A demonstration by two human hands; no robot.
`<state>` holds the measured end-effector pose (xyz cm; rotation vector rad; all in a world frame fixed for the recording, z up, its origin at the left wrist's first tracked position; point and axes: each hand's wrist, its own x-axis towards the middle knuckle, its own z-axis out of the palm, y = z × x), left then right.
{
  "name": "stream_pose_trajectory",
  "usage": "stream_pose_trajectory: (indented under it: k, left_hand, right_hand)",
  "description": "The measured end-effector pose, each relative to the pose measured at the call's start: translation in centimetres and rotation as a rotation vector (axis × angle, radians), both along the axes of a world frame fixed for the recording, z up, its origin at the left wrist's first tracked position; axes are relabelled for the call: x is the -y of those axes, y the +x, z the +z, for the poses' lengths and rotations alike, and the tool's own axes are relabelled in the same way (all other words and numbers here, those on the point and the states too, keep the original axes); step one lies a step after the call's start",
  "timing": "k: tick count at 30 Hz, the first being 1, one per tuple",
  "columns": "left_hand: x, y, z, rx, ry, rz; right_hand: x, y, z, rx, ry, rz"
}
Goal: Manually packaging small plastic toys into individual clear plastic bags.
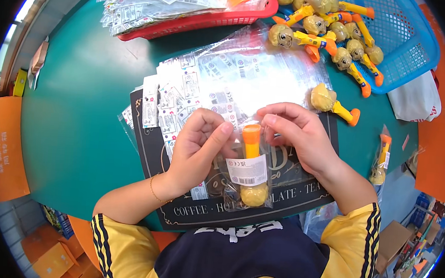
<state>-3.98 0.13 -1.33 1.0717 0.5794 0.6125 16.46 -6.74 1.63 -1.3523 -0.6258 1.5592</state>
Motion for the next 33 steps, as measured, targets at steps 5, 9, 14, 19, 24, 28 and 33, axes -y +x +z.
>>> stream_pose_trajectory:
  k: [5, 9, 14, 19, 24, 28, 33]
  left_hand:
    - [0.2, 0.5, 0.4, 0.065, -0.024, 0.019]
    - [0.0, 0.3, 0.3, 0.060, -0.020, -0.019]
    - [-0.1, 0.1, 0.3, 0.044, -0.101, -0.007]
    - [0.1, 0.3, 0.5, 0.078, -0.094, 0.022]
    - [0.2, 0.4, 0.5, 0.033, -0.031, 0.020]
    - [0.2, 0.5, 0.5, 0.019, 0.018, 0.017]
    - [0.2, 0.4, 0.8, 0.033, -0.046, 0.018]
  right_hand:
    - [0.0, 0.0, -0.4, -0.096, 0.026, 0.003]
    - [0.0, 0.1, -0.7, -0.134, 0.026, 0.000]
    - [0.1, 0.1, -0.8, -0.216, 0.041, -0.033]
    - [0.2, 0.0, -1.3, -0.225, 0.108, -0.020]
    - [-0.1, 0.0, -0.5, -0.289, -0.019, 0.027]
    - [-0.1, 0.0, -0.3, -0.305, -0.071, 0.013]
    - [-0.1, 0.1, -0.8, -0.170, 0.068, -0.013]
